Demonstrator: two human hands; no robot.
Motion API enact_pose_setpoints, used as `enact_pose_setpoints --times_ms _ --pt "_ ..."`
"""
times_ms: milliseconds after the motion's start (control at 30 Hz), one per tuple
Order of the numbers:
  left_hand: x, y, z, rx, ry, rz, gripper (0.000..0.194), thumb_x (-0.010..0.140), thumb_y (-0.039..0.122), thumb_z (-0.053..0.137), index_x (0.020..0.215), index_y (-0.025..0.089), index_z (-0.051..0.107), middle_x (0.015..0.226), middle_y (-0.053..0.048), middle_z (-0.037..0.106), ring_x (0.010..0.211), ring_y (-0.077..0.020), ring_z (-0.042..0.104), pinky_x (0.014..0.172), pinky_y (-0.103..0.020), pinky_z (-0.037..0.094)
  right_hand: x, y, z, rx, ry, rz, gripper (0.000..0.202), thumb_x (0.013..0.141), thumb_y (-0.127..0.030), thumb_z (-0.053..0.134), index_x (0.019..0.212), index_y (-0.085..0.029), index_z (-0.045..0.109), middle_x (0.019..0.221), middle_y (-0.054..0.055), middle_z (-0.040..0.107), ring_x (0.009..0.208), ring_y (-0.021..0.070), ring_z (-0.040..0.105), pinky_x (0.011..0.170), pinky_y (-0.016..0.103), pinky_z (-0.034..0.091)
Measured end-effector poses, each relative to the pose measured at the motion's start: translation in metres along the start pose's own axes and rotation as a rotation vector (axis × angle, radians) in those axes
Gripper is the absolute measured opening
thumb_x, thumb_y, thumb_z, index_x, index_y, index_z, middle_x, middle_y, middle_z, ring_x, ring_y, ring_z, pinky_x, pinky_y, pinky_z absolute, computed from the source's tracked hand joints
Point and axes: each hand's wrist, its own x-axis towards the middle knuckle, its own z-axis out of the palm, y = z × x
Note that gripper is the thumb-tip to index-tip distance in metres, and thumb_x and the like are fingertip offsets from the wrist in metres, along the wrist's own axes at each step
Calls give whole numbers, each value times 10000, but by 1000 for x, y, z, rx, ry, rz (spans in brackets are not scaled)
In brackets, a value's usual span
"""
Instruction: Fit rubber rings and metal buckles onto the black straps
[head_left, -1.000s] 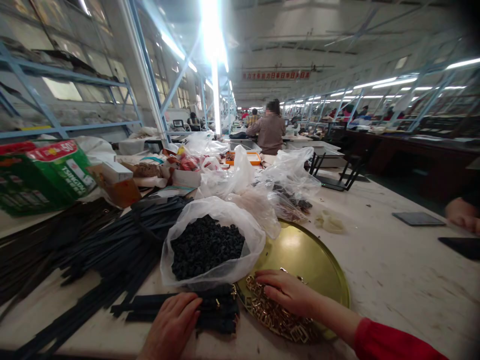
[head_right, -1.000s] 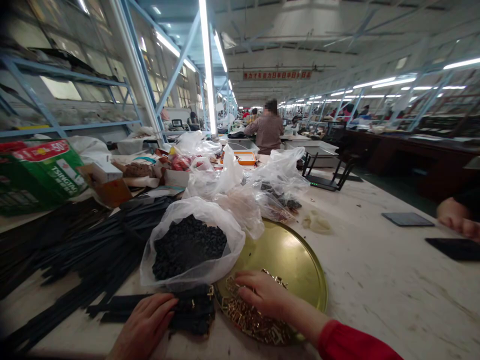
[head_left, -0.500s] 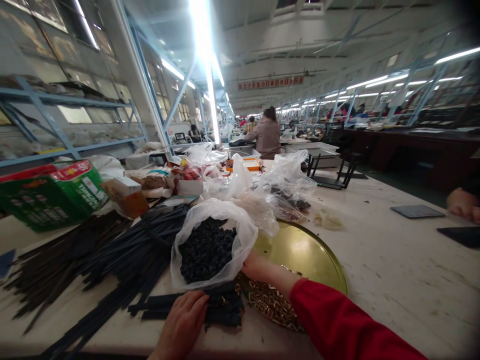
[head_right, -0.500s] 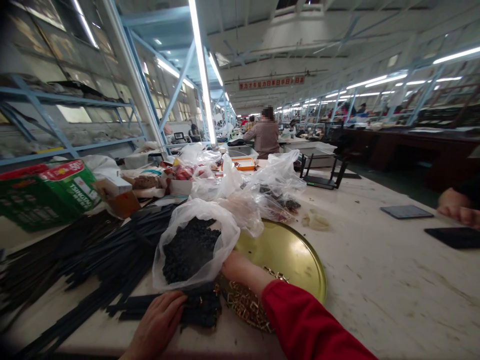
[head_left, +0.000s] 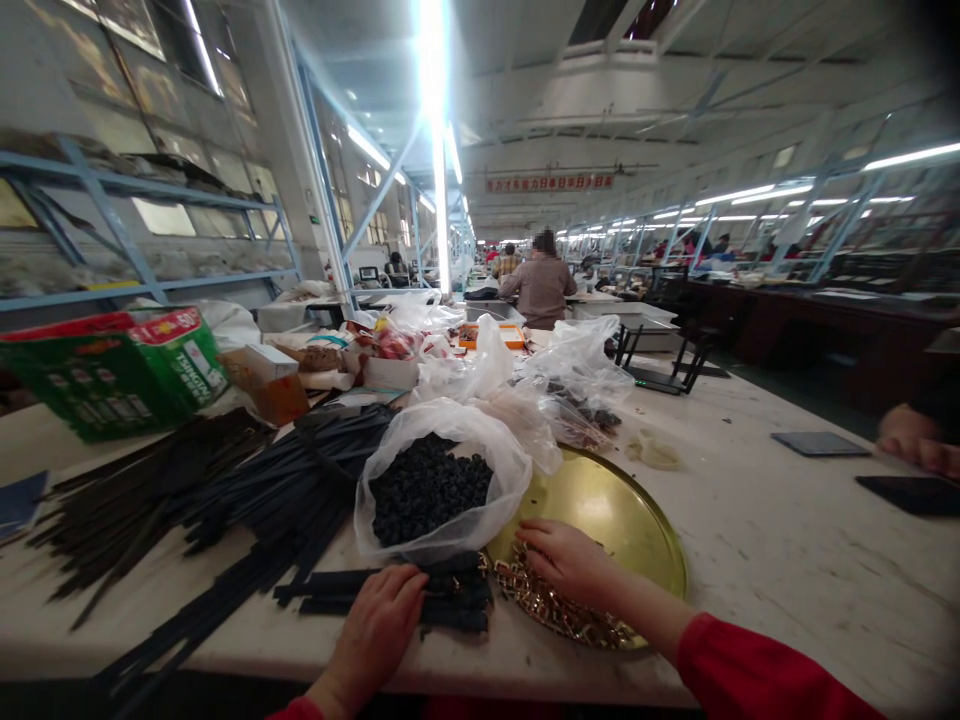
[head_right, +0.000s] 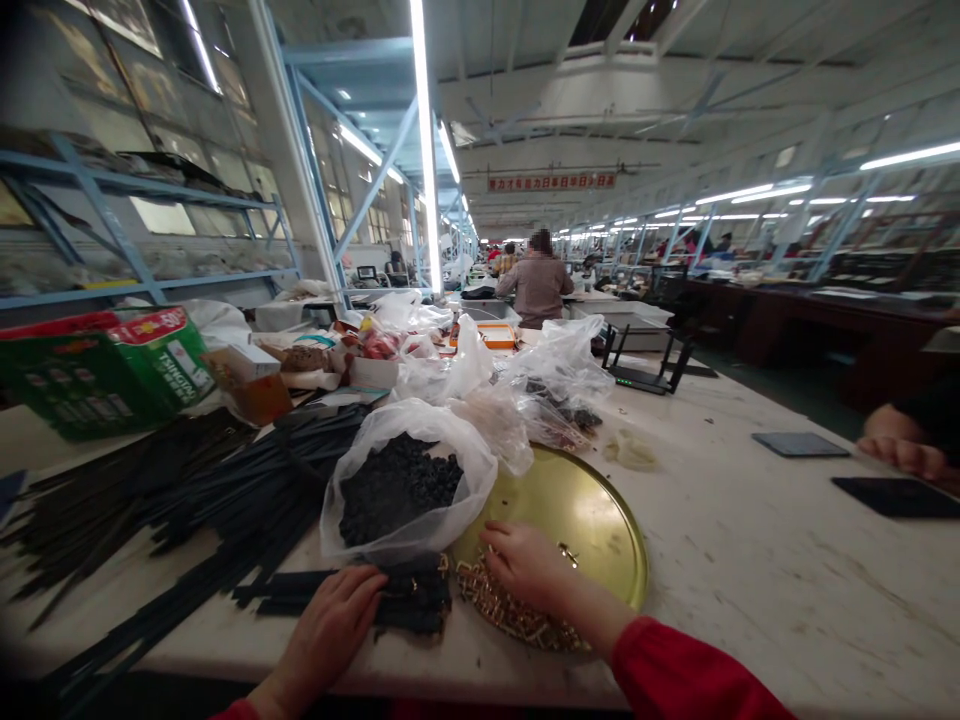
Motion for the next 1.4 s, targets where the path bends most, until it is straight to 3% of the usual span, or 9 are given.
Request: enact_pose_setpoints --times_ms 167,333,567,767,933,1167,1267,1400 --pt "-1 -2 2 -10 9 -15 245 874 192 402 988 192 619 962 -58 641 882 -210 591 773 -358 480 -30 41 -14 -40 -46 152 530 841 -452 436 1251 -124 508 1285 189 517 1165 290 489 968 431 381" --pt "-3 -3 4 -46 -20 -27 229 869 197 428 999 197 617 982 -56 636 905 -209 584 792 -355 471 -75 52 -9 -21 -152 124 895 619 -545 662 1360 -151 354 1416 173 352 1297 317 307 1068 471 226" --pt "-1 -3 6 -48 -18 -36 233 872 200 423 991 195 623 973 -56 636 897 -205 586 789 -352 471 -54 38 15 1 -197 155 978 597 -607 644 1379 -127 303 1444 186 286 1325 316 241 1084 498 141" --pt "-1 -3 5 -56 -26 -51 227 872 193 426 989 193 621 969 -59 637 897 -210 580 796 -351 459 -36 18 28 4 -145 154 876 657 -565 617 1366 -138 332 1443 165 299 1318 302 257 1083 478 160" --pt "-3 1 1 -83 -55 -89 223 863 180 441 1006 202 610 988 -52 635 927 -215 570 825 -369 440 -21 -4 26 -86 -114 125 766 739 -528 548 1361 -133 340 1426 164 334 1300 285 297 1078 468 179" --pt "-3 6 -11 -87 -156 -244 321 826 286 515 1115 151 553 1124 -118 581 1053 -269 517 931 -436 379 13 -41 24 -186 -165 -1 516 785 -440 525 1249 -217 500 1286 113 528 1188 299 446 1023 497 261" --pt "-7 0 -18 -110 -203 -202 481 745 407 618 1150 161 530 1134 -105 578 1042 -271 522 926 -415 397 3 -43 27 -244 -136 3 500 808 -424 498 1232 -160 519 1277 147 534 1179 319 455 1008 515 271" --pt "-13 -11 -33 -141 -323 -73 601 694 442 672 1212 211 474 1165 -64 566 1041 -236 530 920 -351 415 -27 -42 45 -379 16 -114 493 844 -439 451 1268 -189 473 1317 91 510 1208 269 441 1022 438 273"
